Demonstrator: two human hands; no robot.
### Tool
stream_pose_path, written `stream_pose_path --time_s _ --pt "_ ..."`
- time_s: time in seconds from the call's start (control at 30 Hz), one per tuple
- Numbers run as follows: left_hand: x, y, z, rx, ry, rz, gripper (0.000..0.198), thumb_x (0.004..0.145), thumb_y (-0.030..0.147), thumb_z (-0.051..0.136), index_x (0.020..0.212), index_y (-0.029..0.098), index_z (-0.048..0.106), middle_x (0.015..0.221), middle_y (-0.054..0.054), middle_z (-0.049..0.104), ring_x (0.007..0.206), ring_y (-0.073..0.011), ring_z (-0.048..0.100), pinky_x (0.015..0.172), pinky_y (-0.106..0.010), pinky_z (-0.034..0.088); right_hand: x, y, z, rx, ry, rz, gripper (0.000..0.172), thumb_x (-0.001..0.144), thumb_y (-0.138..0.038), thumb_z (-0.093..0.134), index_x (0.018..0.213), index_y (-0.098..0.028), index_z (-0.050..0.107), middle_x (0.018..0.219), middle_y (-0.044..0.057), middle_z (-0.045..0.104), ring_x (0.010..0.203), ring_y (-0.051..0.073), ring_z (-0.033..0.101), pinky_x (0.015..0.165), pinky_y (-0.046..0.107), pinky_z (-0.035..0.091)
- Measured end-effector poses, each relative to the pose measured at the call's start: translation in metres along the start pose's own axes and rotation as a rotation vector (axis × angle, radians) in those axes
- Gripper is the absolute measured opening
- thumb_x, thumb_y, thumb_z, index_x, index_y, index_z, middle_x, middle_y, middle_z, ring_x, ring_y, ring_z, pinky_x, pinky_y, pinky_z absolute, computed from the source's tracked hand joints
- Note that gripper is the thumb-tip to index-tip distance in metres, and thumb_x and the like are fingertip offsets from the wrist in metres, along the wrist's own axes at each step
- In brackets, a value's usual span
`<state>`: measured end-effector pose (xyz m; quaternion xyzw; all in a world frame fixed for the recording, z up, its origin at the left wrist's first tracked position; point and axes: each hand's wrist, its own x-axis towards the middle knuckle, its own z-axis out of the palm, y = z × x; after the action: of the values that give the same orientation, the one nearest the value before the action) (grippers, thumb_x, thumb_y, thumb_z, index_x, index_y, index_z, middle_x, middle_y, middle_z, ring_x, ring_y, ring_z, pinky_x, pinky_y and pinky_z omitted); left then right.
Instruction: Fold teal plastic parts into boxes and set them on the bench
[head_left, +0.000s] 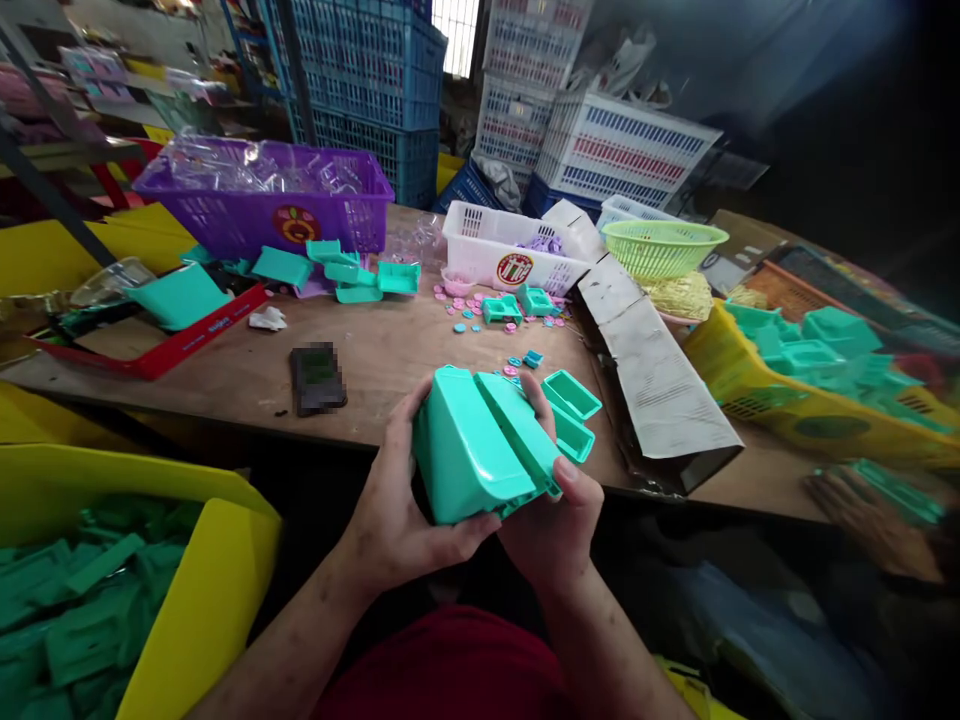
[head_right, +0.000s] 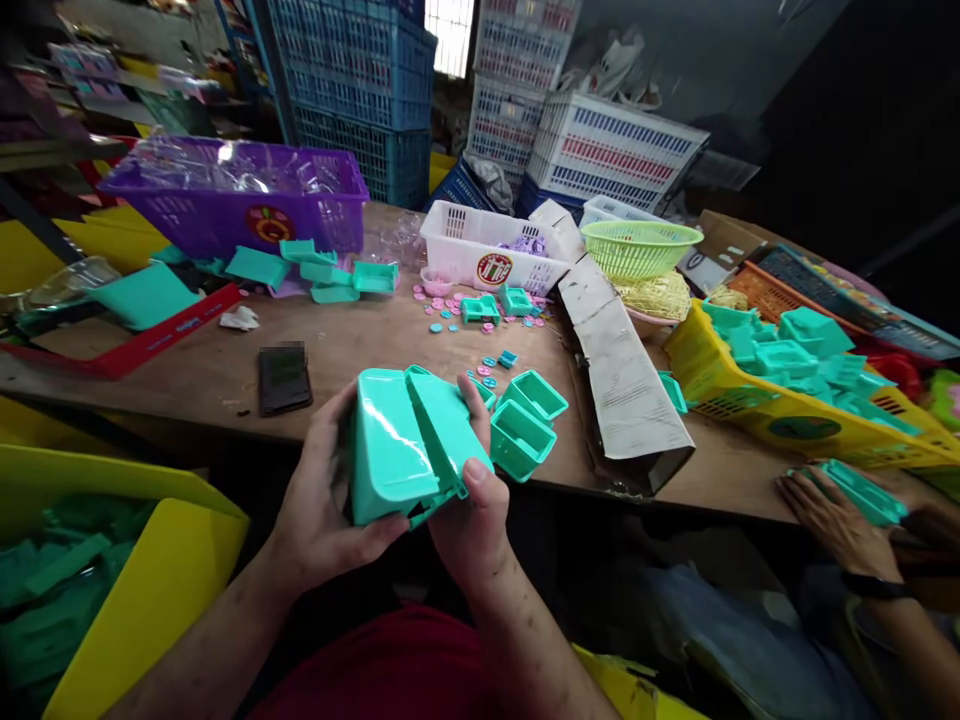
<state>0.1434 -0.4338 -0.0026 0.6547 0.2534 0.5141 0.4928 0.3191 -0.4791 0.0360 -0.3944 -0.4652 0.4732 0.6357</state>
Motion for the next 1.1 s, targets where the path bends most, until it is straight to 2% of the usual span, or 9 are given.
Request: stream_pose_path --time_s 0.13,0.27,0.33,0.43,0.57,0.73,0.87,0.97,1.1 --pt "0.002 0.000 0.001 -0.061 0.014 0.083 0.128 0.085 0.057 0.110 0.188 0.035 0.038 0.192 -0.018 0.044 0.177 -0.0507 0.048 0.147 -0.068 0.045 0.002 0.004 0.000 -0.047 0.047 -0.064 0.128 0.093 -0.083 0.055 0.197 -0.027 0.004 0.188 0.019 0.052 0.159 0.050 0.068 0.118 0.069 0.067" --pt "0.003 -0.003 0.001 -0.021 0.047 0.181 0.133 0.080 0.064 0.112 0.187 0.034 0.039 0.186 -0.019 0.049 0.173 -0.0531 0.052 0.144 -0.071 0.046 0.002 0.007 0.002 -0.046 0.118 -0.084 0.123 0.095 -0.081 0.055 0.195 -0.032 0.003 0.198 0.015 0.036 0.160 0.051 0.066 0.120 0.070 0.066" --pt "0.004 -0.005 0.000 0.033 0.021 0.188 0.137 0.077 0.065 0.113 0.189 0.036 0.038 0.185 -0.019 0.050 0.171 -0.0532 0.052 0.145 -0.072 0.043 0.002 0.007 0.002 -0.101 0.107 -0.100 0.122 0.096 -0.084 0.049 0.196 -0.033 0.000 0.198 0.014 0.034 0.158 0.050 0.068 0.119 0.070 0.066" --pt "0.006 -0.007 -0.001 0.066 -0.001 0.193 0.135 0.079 0.069 0.110 0.189 0.035 0.038 0.184 -0.019 0.051 0.169 -0.0519 0.055 0.143 -0.069 0.046 0.002 0.006 0.003 -0.190 0.069 -0.109 0.127 0.095 -0.088 0.046 0.196 -0.034 -0.008 0.196 0.014 0.036 0.162 0.051 0.063 0.117 0.069 0.068" --pt "0.010 -0.007 -0.004 0.083 -0.004 0.234 0.132 0.080 0.066 0.110 0.188 0.034 0.041 0.183 -0.018 0.054 0.170 -0.0497 0.056 0.143 -0.065 0.049 0.002 0.006 0.006 -0.093 0.095 -0.091 0.133 0.089 -0.086 0.058 0.196 -0.037 -0.005 0.195 0.013 0.035 0.172 0.054 0.052 0.114 0.071 0.069" --pt "0.010 -0.007 -0.005 0.019 -0.016 0.194 0.128 0.082 0.056 0.111 0.188 0.033 0.041 0.185 -0.018 0.050 0.173 -0.0497 0.054 0.146 -0.066 0.046 0.003 0.006 0.007 -0.103 0.081 -0.049 0.136 0.087 -0.091 0.057 0.195 -0.039 -0.006 0.200 0.009 0.025 0.177 0.056 0.043 0.119 0.073 0.067" --pt "0.010 -0.008 -0.004 0.013 -0.013 0.196 0.131 0.080 0.052 0.112 0.188 0.038 0.041 0.186 -0.016 0.050 0.174 -0.0482 0.052 0.147 -0.064 0.045 0.003 0.005 0.010 -0.027 0.117 -0.055 0.134 0.085 -0.086 0.064 0.195 -0.038 0.004 0.196 0.011 0.032 0.177 0.057 0.042 0.123 0.074 0.064" --pt "0.010 -0.008 -0.007 -0.016 -0.040 0.155 0.132 0.081 0.058 0.113 0.189 0.041 0.039 0.188 -0.014 0.046 0.176 -0.0480 0.050 0.148 -0.065 0.044 0.002 0.008 0.011 0.028 0.123 -0.098 0.127 0.088 -0.081 0.069 0.192 -0.036 0.012 0.192 0.013 0.039 0.177 0.055 0.043 0.124 0.073 0.064" --pt "0.010 -0.009 -0.015 -0.002 -0.069 0.101 0.135 0.078 0.066 0.113 0.190 0.042 0.040 0.192 -0.013 0.044 0.180 -0.0502 0.044 0.151 -0.070 0.037 0.002 0.015 0.009 -0.039 0.076 -0.119 0.121 0.094 -0.084 0.060 0.191 -0.034 0.008 0.182 0.016 0.051 0.177 0.053 0.044 0.127 0.073 0.061"
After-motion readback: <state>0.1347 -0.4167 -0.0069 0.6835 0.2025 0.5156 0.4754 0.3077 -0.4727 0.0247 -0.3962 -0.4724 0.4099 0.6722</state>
